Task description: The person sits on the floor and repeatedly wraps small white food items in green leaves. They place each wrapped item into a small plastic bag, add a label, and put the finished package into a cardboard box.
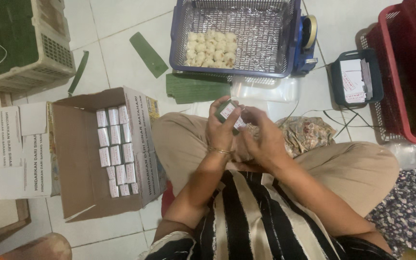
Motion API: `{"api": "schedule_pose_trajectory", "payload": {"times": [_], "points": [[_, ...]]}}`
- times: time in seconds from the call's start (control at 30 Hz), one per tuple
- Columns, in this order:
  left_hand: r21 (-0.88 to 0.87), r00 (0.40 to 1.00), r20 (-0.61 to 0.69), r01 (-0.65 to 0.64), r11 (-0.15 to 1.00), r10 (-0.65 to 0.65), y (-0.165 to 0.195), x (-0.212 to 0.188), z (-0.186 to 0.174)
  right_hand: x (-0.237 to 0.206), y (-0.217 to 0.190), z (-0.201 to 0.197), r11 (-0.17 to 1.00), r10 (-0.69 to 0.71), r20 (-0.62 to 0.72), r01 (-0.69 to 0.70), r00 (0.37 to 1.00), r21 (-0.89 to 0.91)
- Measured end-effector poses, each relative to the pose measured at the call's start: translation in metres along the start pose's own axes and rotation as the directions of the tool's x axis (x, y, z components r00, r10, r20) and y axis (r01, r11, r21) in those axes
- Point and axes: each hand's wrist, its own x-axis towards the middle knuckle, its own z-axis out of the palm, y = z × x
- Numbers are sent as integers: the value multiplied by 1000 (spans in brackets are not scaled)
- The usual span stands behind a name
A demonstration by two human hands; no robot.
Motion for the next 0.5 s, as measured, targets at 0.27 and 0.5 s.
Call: {"api": "schedule_pose_trajectory", "payload": {"times": [0.27,0.5], "points": [[-224,953,303,45,973,26,-6,6,-4,5,21,-5,985,-90,-12,87,996,-151],[-43,971,142,201,979,-194,-52,34,-12,20,53,-25,990,130,-116,-122,985,73]]}}
